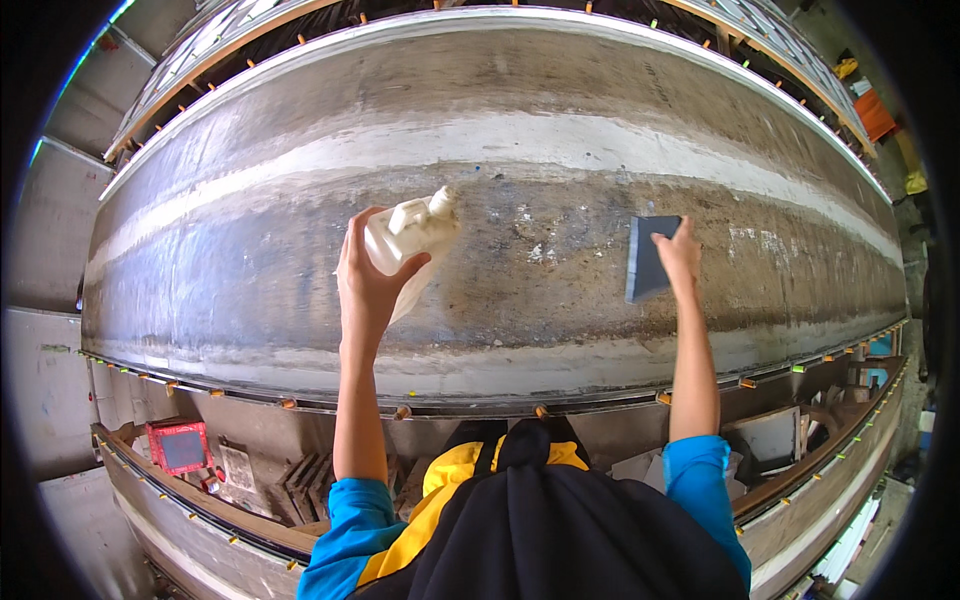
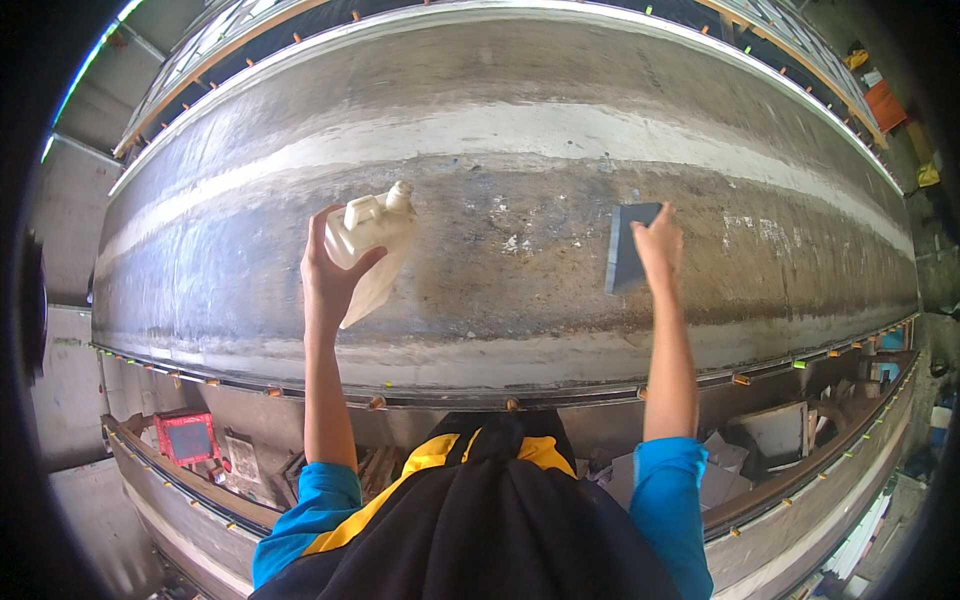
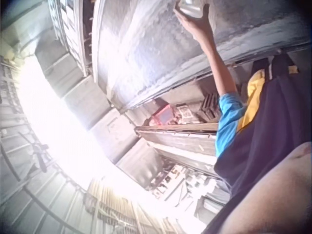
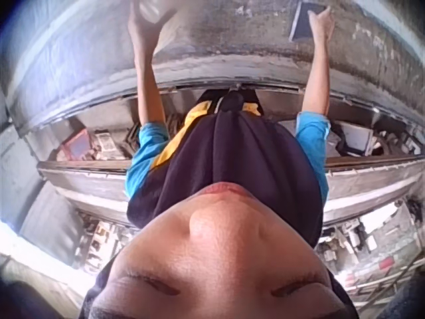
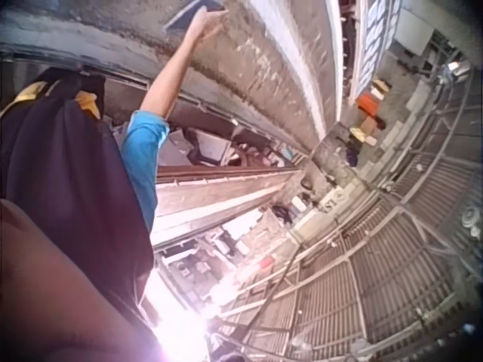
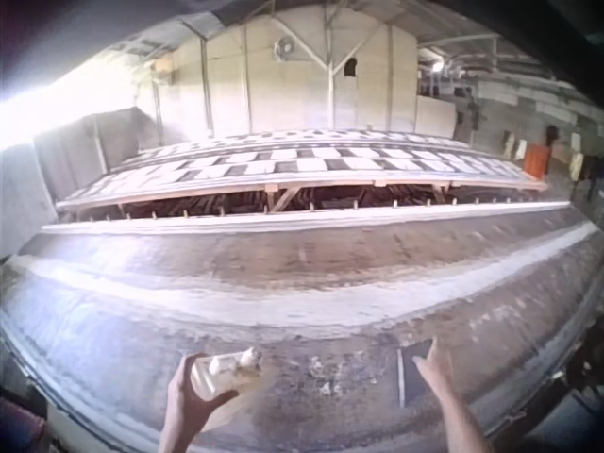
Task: The person pours a liquid from a white plastic bottle onto a large curved concrete surface and scrubs it with a dark rectangular block. The person repeatedly applies the liquid and scrubs the same area in a rhythmic motion.
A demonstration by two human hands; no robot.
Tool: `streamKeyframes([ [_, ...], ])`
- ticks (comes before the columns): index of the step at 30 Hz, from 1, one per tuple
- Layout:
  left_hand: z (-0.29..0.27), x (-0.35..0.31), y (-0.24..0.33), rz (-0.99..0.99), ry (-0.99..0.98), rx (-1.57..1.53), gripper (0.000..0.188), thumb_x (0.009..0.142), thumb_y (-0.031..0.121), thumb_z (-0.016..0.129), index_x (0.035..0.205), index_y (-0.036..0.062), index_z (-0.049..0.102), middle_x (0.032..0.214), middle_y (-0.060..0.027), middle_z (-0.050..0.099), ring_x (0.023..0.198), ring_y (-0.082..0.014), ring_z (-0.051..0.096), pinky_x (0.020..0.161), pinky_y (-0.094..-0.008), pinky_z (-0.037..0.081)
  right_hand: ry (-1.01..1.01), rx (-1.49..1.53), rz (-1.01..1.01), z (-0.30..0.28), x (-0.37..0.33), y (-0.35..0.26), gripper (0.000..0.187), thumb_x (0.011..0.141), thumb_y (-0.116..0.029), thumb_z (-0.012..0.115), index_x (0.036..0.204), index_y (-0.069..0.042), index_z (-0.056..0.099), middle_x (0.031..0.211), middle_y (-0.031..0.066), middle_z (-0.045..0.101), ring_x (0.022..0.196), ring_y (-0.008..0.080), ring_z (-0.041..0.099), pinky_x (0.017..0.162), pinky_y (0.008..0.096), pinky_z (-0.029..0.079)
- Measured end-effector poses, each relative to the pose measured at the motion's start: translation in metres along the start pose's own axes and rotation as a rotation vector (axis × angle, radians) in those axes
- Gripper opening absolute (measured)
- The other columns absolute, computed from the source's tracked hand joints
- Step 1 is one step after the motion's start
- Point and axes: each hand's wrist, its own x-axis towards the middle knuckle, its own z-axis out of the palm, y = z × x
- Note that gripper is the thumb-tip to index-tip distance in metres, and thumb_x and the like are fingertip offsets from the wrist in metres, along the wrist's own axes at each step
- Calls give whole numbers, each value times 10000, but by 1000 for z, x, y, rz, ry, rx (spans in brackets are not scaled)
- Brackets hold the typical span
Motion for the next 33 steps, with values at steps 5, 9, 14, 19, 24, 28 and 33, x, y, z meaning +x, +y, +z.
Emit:
streamKeyframes([
  [5, -2, -3, -12, -50, -10, 62, 707, 576, 237, 823, 1170, 102, 465, 1100, -127, 561, 1044, -326, 513, 876, -437, 420, -401, 328, -3, 6, -52, -118, 643, 798, -157, 653, 1282, 77, 300, 873, 185, 607, 635, 205, 617, 524, 259, 533],
  [9, 8, 5, -3, -52, -50, 60, 707, 587, 245, 816, 1179, 103, 456, 1091, -131, 561, 1037, -332, 515, 872, -434, 422, -600, 376, -226, 50, -69, -183, 560, 777, -113, 652, 1208, 96, 361, 865, 191, 584, 672, 218, 599, 499, 263, 512],
  [14, 8, 4, -5, -79, -72, 44, 709, 589, 245, 817, 1180, 101, 454, 1103, -133, 552, 1045, -330, 508, 883, -435, 414, -210, 156, 53, 37, -34, -108, 796, 747, -241, 686, 1348, 52, 255, 1239, 269, 464, 1047, 349, 553, 914, 435, 449],
  [19, 18, -6, 2, -37, -126, 94, 678, 603, 217, 806, 1174, 102, 461, 1108, -125, 549, 1040, -331, 507, 890, -432, 407, -141, 135, 314, -46, -6, -4, 788, 755, -266, 673, 1355, 31, 258, 1143, 256, 537, 944, 295, 611, 816, 382, 501],
  [24, 52, -6, 31, 70, -134, 101, 662, 603, 183, 805, 1170, 118, 470, 1079, -135, 580, 1001, -322, 553, 851, -424, 450, -345, 236, -8, -3, -81, -91, 657, 822, -267, 635, 1302, 37, 307, 881, 168, 624, 748, 223, 640, 595, 269, 536],
  [28, 64, -12, 42, 52, -101, 79, 662, 597, 155, 808, 1168, 127, 474, 1058, -139, 601, 985, -317, 576, 827, -418, 475, -442, 287, -2, -7, -99, -66, 651, 817, -251, 646, 1299, 33, 313, 885, 174, 622, 747, 226, 639, 593, 275, 538],
  [33, 67, -36, 52, 0, -15, 63, 662, 595, 156, 810, 1165, 127, 475, 1054, -136, 603, 987, -310, 575, 824, -411, 471, -132, 240, -7, -58, -58, 83, 615, 765, -235, 683, 1234, 32, 388, 928, 209, 645, 802, 309, 653, 687, 360, 502],
])
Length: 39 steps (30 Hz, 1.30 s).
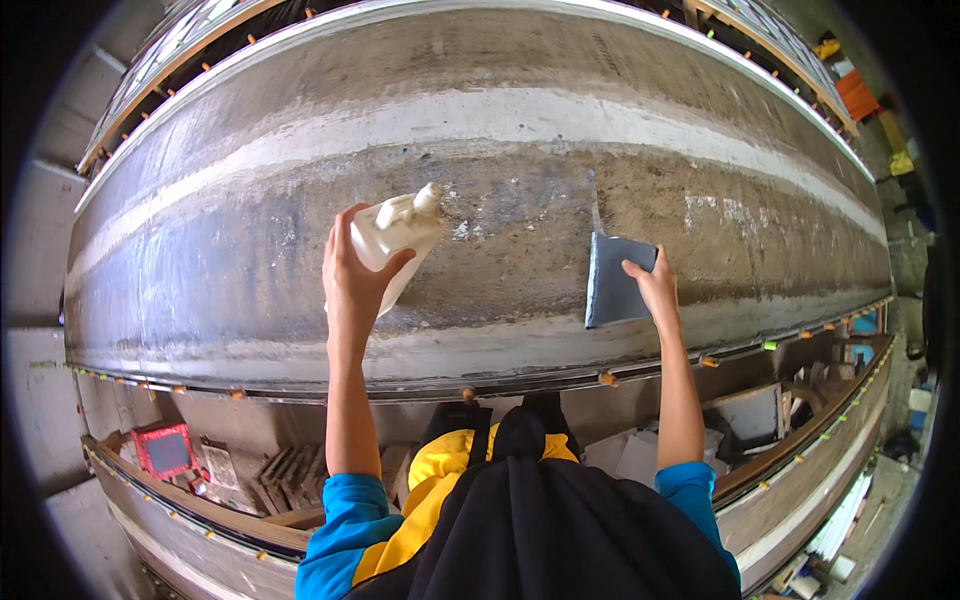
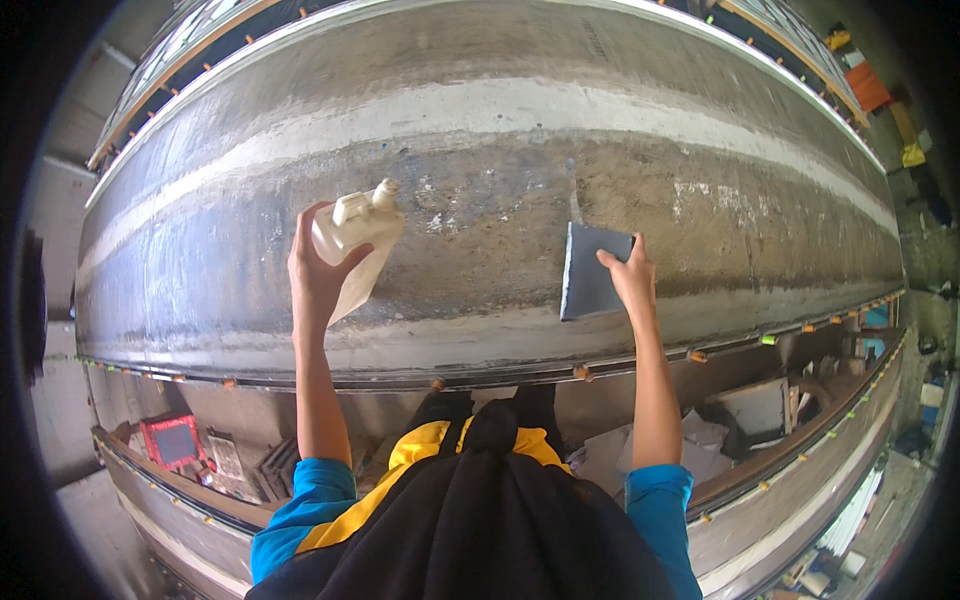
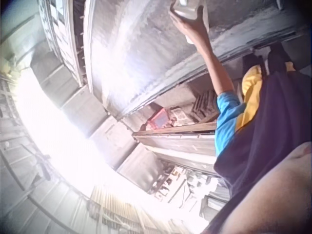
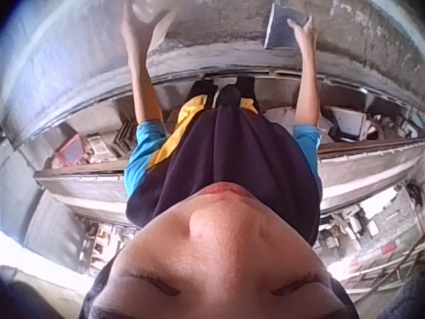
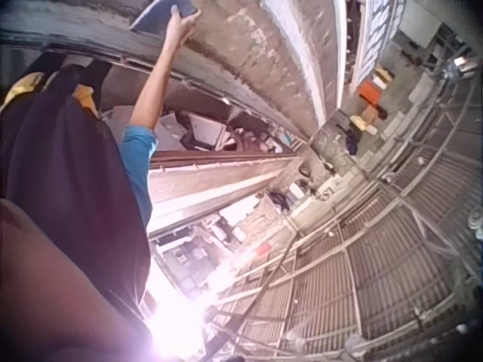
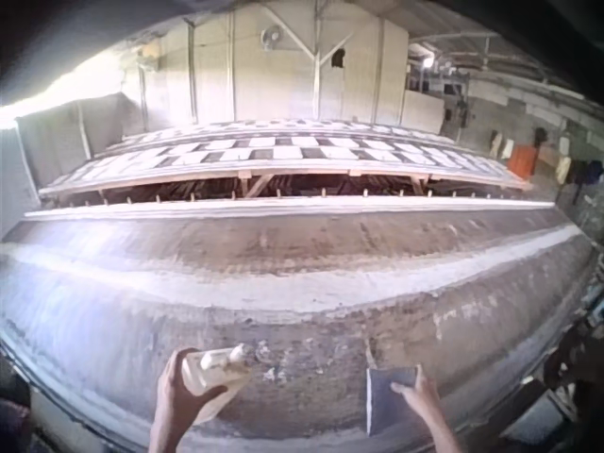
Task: The person pours a liquid from a white plastic bottle onto a large curved concrete surface and scrubs it with a dark rectangular block. The person repeatedly applies the liquid and scrubs the same area in a rhythmic motion.
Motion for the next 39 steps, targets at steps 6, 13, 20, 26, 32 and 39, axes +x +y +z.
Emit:
streamKeyframes([
  [6, -2, -43, 28, -74, 338, -77, 646, 612, 149, 811, 1159, 67, 476, 1079, -114, 569, 1019, -261, 543, 889, -371, 417, -177, -144, -447, -3, 68, -72, 401, 838, -173, 600, 1206, -97, 457, 834, 156, 662, 659, 246, 648, 509, 341, 480],
  [13, 47, -81, 48, -129, 613, -371, 720, 681, 152, 798, 1238, 2, 368, 1187, -153, 460, 1101, -252, 462, 955, -376, 363, 2, -567, -1085, 51, 96, -45, 244, 844, -21, 468, 1063, -109, 530, 532, 29, 469, 394, 125, 372, 372, 241, 315],
  [20, 71, -97, 52, -170, 761, -365, 708, 688, 157, 790, 1243, 5, 376, 1186, -148, 451, 1125, -255, 449, 983, -399, 351, -333, -452, -1393, -2, -3, -5, 334, 766, 5, 465, 1083, -98, 486, 626, 68, 578, 482, 140, 530, 475, 279, 423],
  [26, 78, -84, 56, -117, 754, -431, 718, 686, 142, 784, 1254, 9, 365, 1221, -134, 417, 1161, -249, 413, 1001, -382, 322, -160, -398, -947, 25, 91, -51, 297, 831, 27, 425, 1104, -67, 498, 553, 44, 504, 441, 131, 448, 439, 247, 399],
  [32, 59, -95, 33, -177, 894, -487, 725, 697, 153, 776, 1259, 6, 342, 1222, -137, 405, 1149, -244, 417, 996, -383, 324, -316, -343, -1419, 38, -34, -43, 297, 804, 0, 461, 1082, -98, 497, 697, 96, 615, 563, 201, 598, 547, 325, 470],
  [39, 38, -103, 12, -209, 934, -411, 759, 687, 174, 786, 1272, 15, 329, 1221, -134, 389, 1154, -248, 403, 993, -390, 325, -340, -324, -1322, 145, 55, -215, 258, 827, -82, 576, 1079, -97, 519, 716, 99, 648, 584, 210, 620, 646, 372, 505],
])
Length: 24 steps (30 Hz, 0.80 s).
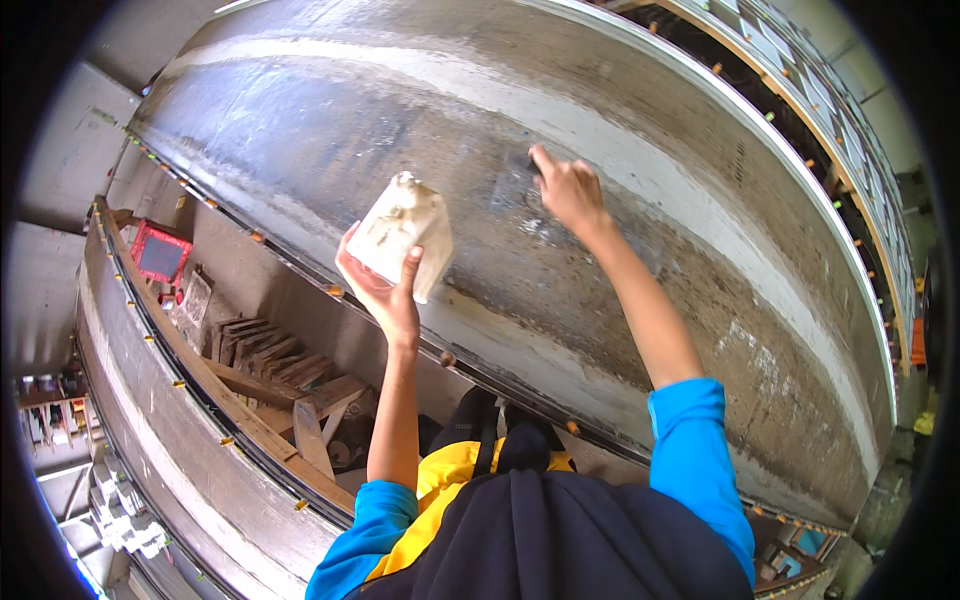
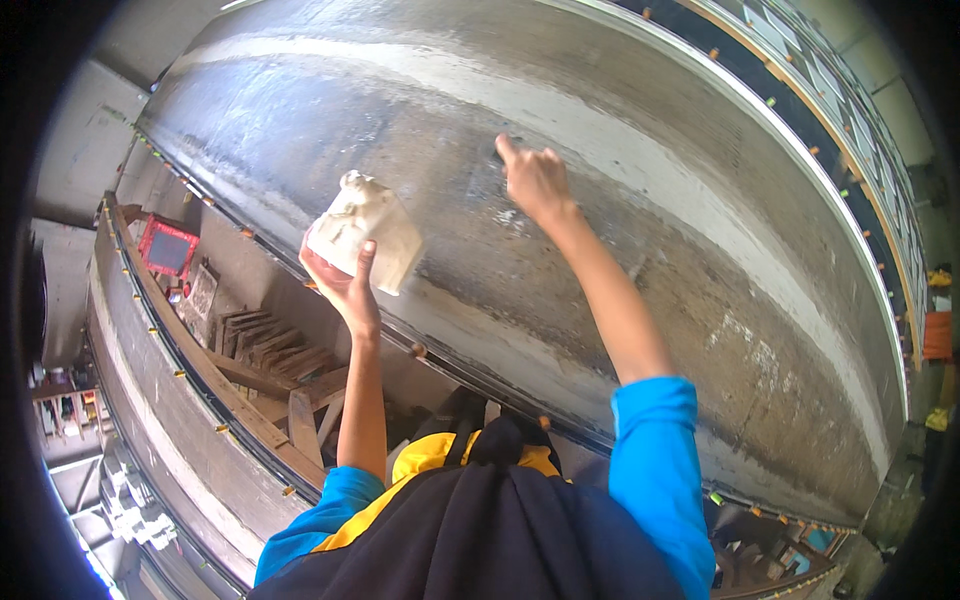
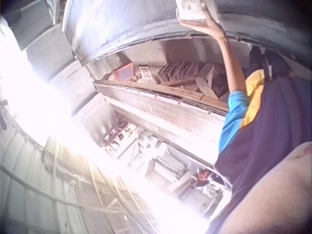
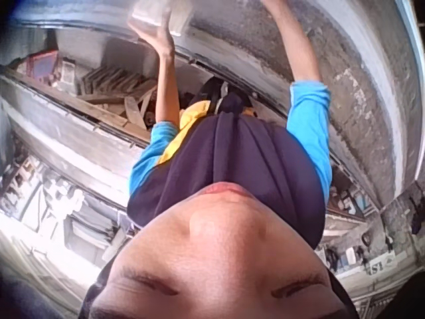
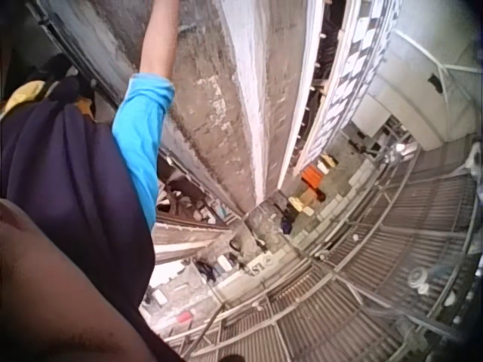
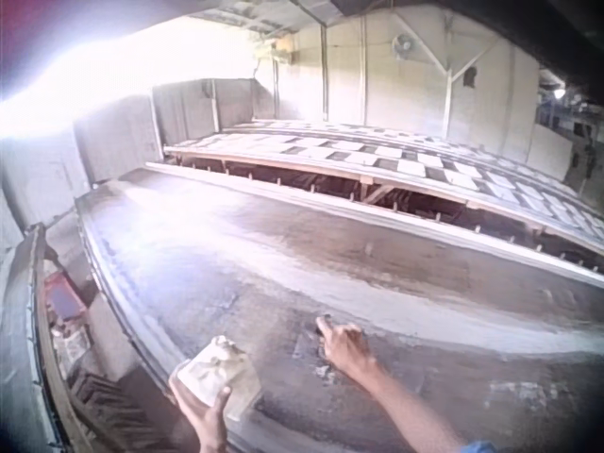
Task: The person pours a liquid from a white plastic bottle onto a large curved concrete surface and scrubs it with a dark rectangular block. The person repeatedly applies the liquid and scrubs the same area in a rhythmic motion.
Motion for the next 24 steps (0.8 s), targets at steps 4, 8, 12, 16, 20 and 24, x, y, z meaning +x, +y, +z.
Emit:
streamKeyframes([
  [4, -1, 15, 2, -27, -43, 10, 787, 672, 173, 797, 1277, 20, 318, 1225, -131, 386, 1160, -246, 399, 994, -388, 323, 36, -155, 85, 39, 54, 8, 316, 779, -37, 541, 1088, -93, 575, 754, 96, 667, 695, 242, 654, 763, 418, 464],
  [8, -23, 28, -15, -51, 16, -15, 799, 663, 170, 802, 1276, 18, 311, 1238, -128, 379, 1170, -245, 393, 1003, -391, 316, 2, -211, -229, 53, -9, -52, 352, 750, 20, 485, 1069, -82, 591, 819, 69, 670, 728, 148, 642, 670, 299, 485],
  [12, -25, 34, -24, -41, 39, -30, 800, 665, 170, 800, 1276, 16, 308, 1249, -126, 371, 1177, -244, 388, 1010, -392, 309, -79, 65, -345, 3, -92, -75, 278, 716, 14, 526, 966, -76, 609, 764, 71, 664, 672, 155, 636, 698, 319, 472],
  [16, -17, 36, -25, -19, 14, 1, 790, 674, 169, 794, 1278, 16, 308, 1258, -126, 362, 1184, -243, 379, 1013, -389, 305, -142, 42, -258, -9, -52, -58, 331, 709, 50, 551, 1011, -81, 591, 844, 72, 677, 745, 175, 649, 729, 329, 466],
  [20, -4, 28, -25, 16, 8, -13, 772, 684, 167, 787, 1277, 17, 314, 1256, -127, 360, 1178, -244, 380, 1011, -390, 305, -21, 28, -308, 27, -23, -56, 341, 696, 45, 562, 1010, -84, 590, 884, 89, 673, 805, 197, 649, 753, 345, 466],
  [24, -10, 7, -19, 15, 43, 1, 781, 673, 170, 795, 1273, 17, 319, 1242, -120, 373, 1164, -240, 393, 1008, -387, 307, -100, 119, -506, -6, -106, -62, 260, 724, -16, 532, 961, -96, 607, 876, 92, 668, 818, 190, 648, 744, 335, 465],
])
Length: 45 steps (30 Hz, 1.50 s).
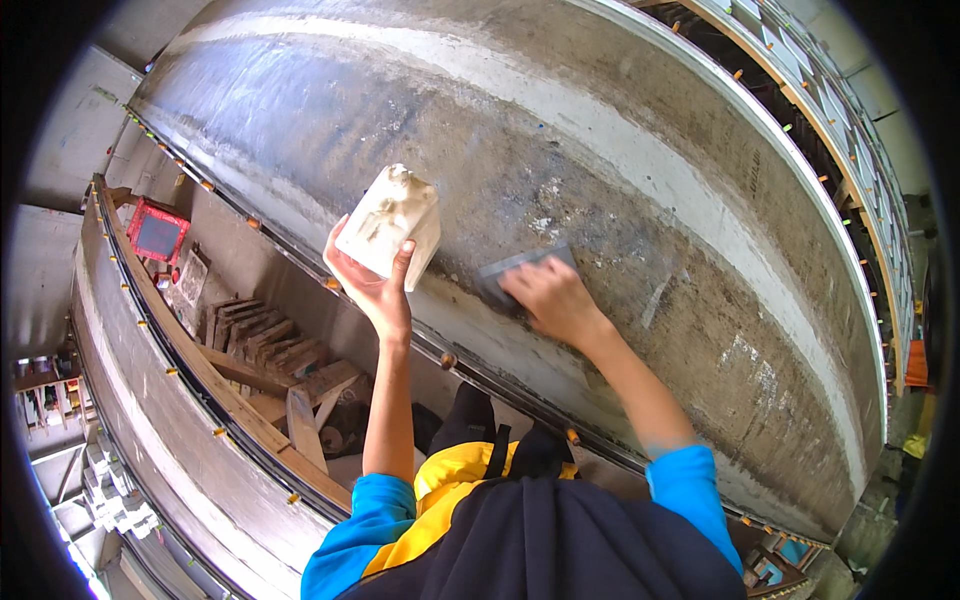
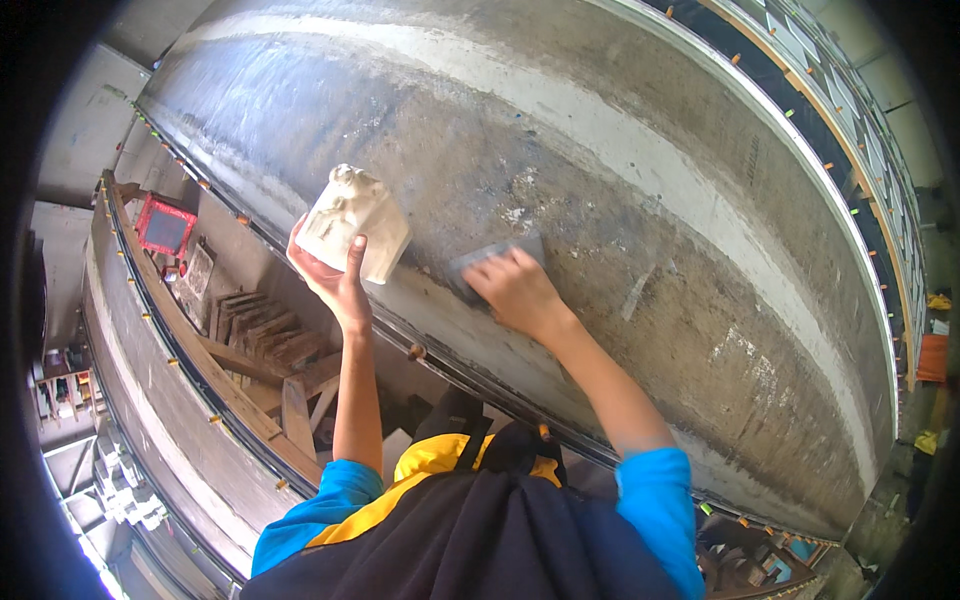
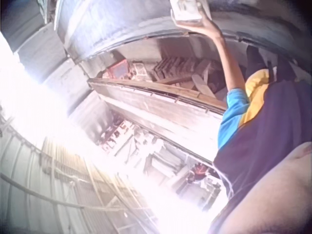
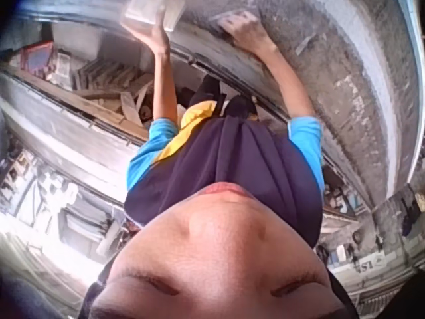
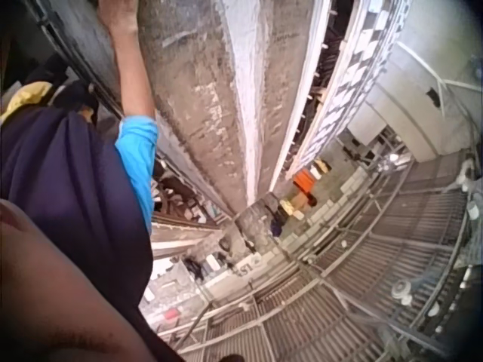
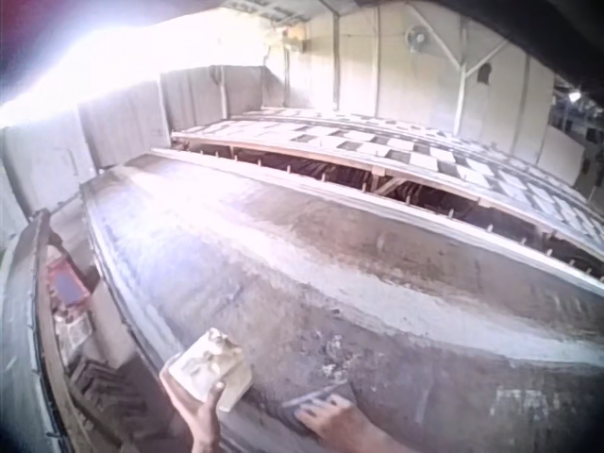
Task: The person pours a liquid from a white plastic bottle onto a large curved concrete surface and scrubs it with a dark rectangular block. The person repeatedly applies the liquid and scrubs the same area in a rhythmic motion.
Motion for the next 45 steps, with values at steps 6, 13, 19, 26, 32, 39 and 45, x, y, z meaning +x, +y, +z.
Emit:
streamKeyframes([
  [6, 12, -57, 44, 41, 28, -7, 788, 648, 172, 812, 1259, 22, 338, 1206, -115, 400, 1142, -227, 410, 994, -375, 318, -437, 35, -58, -48, -91, 8, 255, 729, -25, 518, 957, -120, 583, 888, 27, 673, 811, 169, 648, 737, 345, 465],
  [13, 46, -125, 80, 120, 39, 13, 789, 633, 163, 815, 1254, 19, 349, 1204, -109, 406, 1142, -228, 406, 1002, -366, 307, -4, -80, -82, -34, -131, 32, 274, 695, -32, 558, 956, -114, 552, 731, 27, 626, 711, 185, 627, 707, 330, 456],
  [19, 55, -177, 96, 88, 48, 66, 777, 632, 156, 812, 1252, 20, 363, 1189, -114, 420, 1142, -230, 405, 1001, -366, 309, -31, 95, -122, -68, -239, 35, 312, 699, 51, 530, 952, -124, 581, 705, 45, 618, 584, 171, 577, 645, 304, 458],
  [26, 97, -201, 121, 134, -101, 82, 719, 636, 137, 807, 1220, 30, 401, 1170, -95, 443, 1113, -222, 427, 977, -362, 336, 136, -177, 508, -61, -216, 184, 246, 802, 67, 472, 971, -93, 551, 575, 22, 535, 451, 126, 464, 531, 263, 433],
  [32, 91, -194, 116, 305, -370, 458, 720, 583, 102, 808, 1199, 57, 438, 1128, -87, 497, 1058, -245, 468, 956, -370, 367, 210, -92, 118, -49, -274, 49, 393, 673, 25, 564, 1052, -79, 542, 738, 60, 644, 653, 174, 635, 680, 401, 471],
  [39, 115, -183, 103, 885, -964, 868, 648, 623, 54, 728, 1208, 197, 488, 1081, -92, 500, 1059, -246, 465, 955, -412, 379, 513, 298, 810, -113, -344, 60, 255, 818, -151, 637, 1056, -134, 547, 764, 99, 653, 550, 148, 586, 421, 255, 435],
  [45, 129, -187, 111, 1155, -1146, 1021, 428, 719, 39, 609, 1116, 189, 554, 1053, -45, 529, 1024, -208, 494, 960, -410, 364, 712, 279, 876, -123, -382, 49, 214, 842, -171, 621, 1035, -105, 556, 784, 84, 663, 552, 142, 590, 504, 267, 440],
])
